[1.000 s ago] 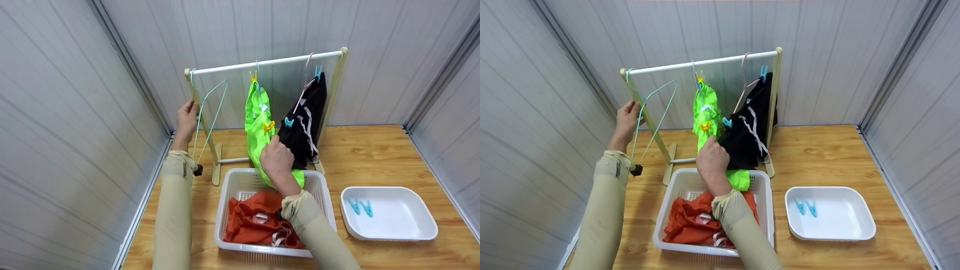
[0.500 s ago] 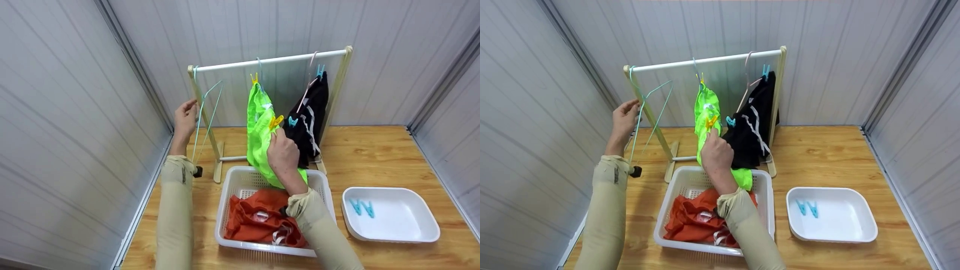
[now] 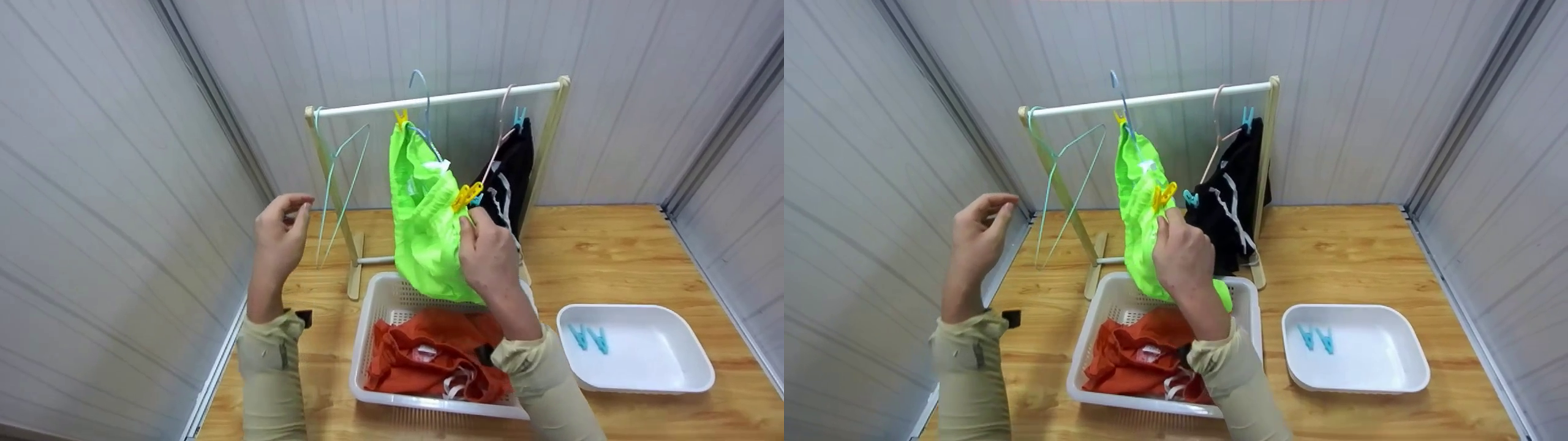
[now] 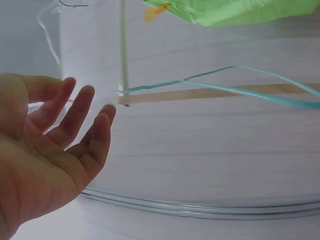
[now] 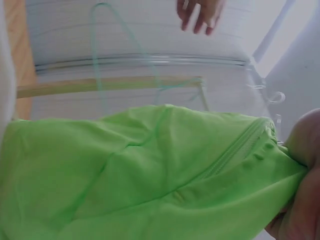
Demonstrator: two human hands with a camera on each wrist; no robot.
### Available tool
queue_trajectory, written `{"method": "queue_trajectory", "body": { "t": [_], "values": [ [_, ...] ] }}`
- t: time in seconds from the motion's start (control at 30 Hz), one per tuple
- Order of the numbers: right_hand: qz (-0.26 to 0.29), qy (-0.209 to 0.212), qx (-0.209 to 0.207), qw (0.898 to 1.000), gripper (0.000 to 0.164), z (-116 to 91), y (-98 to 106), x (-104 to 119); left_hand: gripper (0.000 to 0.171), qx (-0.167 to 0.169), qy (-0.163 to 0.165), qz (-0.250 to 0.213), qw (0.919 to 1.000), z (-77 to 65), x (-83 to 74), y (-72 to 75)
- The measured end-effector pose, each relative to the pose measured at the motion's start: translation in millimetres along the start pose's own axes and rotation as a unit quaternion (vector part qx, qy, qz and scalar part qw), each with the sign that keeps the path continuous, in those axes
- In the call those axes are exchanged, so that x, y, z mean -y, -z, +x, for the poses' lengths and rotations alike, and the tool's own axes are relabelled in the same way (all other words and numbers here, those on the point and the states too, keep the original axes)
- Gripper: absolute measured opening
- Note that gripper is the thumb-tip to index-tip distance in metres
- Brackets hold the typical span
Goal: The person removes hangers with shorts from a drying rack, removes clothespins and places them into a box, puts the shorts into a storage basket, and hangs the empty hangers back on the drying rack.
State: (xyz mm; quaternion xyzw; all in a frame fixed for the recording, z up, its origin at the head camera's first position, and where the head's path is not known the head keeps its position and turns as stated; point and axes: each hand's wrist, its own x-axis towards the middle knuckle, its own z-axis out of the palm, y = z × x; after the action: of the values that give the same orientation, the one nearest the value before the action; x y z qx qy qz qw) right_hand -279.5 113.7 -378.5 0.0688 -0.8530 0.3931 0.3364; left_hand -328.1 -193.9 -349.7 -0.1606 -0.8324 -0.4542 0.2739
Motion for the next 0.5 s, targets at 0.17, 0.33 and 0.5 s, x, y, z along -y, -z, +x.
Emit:
{"method": "queue_trajectory", "body": {
  "t": [0.17, 0.33, 0.5],
  "values": [
    [0.04, 0.014, 0.039, 0.998, 0.013, -4.2, 33.3, 1.9, 0.011, 0.025, -0.014, 0.001, 0.9996, -31.1, -12.3, 4.0],
    [0.06, 0.042, 0.064, 0.995, 0.019, -11.0, 65.0, -2.5, 0.01, 0.051, -0.023, -0.014, 0.9983, -56.7, -16.5, -5.9],
    [0.081, 0.097, 0.077, 0.989, 0.017, -17.9, 89.7, -11.8, 0.016, 0.062, -0.004, -0.044, 0.9971, -70.0, -12.3, -23.7]
  ]
}}
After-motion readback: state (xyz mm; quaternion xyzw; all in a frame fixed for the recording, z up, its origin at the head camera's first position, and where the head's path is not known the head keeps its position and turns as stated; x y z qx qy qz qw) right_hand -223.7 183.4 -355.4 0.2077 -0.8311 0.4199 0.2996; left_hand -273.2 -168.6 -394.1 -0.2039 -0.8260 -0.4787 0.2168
